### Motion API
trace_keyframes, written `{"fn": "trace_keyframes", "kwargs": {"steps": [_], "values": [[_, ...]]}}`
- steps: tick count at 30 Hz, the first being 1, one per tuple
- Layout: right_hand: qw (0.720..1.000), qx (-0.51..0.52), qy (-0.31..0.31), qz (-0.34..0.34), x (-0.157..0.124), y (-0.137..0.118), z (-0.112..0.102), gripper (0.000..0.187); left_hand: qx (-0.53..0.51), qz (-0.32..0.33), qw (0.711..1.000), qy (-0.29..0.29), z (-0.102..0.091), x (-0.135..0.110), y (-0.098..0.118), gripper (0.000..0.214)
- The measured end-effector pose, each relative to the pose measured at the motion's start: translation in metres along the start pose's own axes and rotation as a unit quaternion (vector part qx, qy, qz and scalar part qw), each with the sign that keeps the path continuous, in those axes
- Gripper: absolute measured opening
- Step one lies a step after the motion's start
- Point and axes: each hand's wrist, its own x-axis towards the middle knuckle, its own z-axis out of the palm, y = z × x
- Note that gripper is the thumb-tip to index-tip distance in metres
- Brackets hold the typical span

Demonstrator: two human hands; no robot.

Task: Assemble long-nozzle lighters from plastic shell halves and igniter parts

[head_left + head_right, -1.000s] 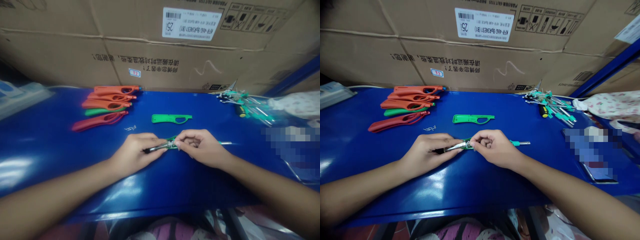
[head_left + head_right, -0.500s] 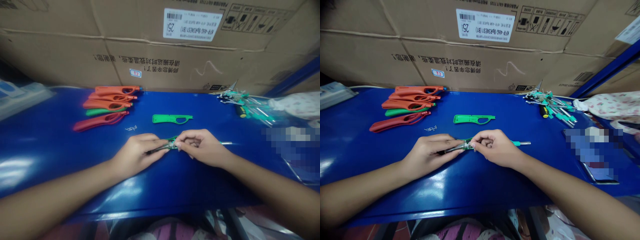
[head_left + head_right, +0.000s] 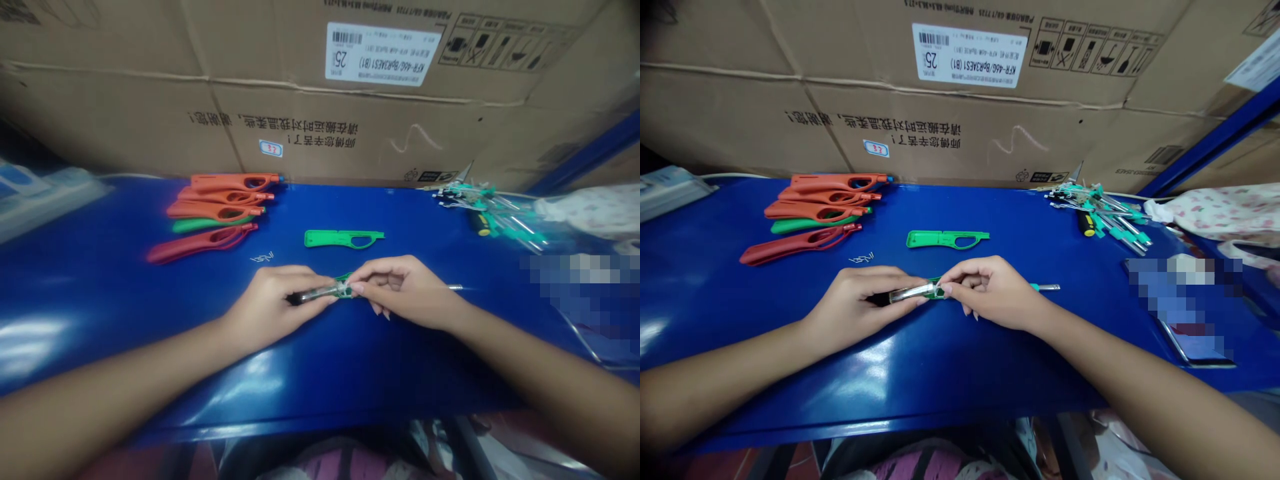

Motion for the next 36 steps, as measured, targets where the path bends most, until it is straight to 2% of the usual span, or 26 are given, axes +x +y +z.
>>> {"fn": "trace_keyframes", "kwargs": {"steps": [7,19,26,36], "values": [[1.000,0.023,0.003,-0.005,0.0010,0.0054,-0.0007,0.025,-0.007,-0.020,1.000,0.007,0.0004,-0.0002,-0.0018,0.019],[1.000,0.012,0.019,-0.005,0.0008,0.0013,0.0028,0.019,-0.043,-0.020,0.999,-0.024,-0.0004,0.0012,-0.0024,0.022],[1.000,0.004,0.027,-0.007,0.0005,0.0007,0.0041,0.020,-0.057,-0.028,0.997,-0.040,0.0000,0.0028,-0.0044,0.023],[0.999,0.032,0.018,-0.004,0.0006,0.0033,0.0026,0.025,-0.037,-0.047,0.998,-0.024,0.0001,0.0025,-0.0015,0.020]]}}
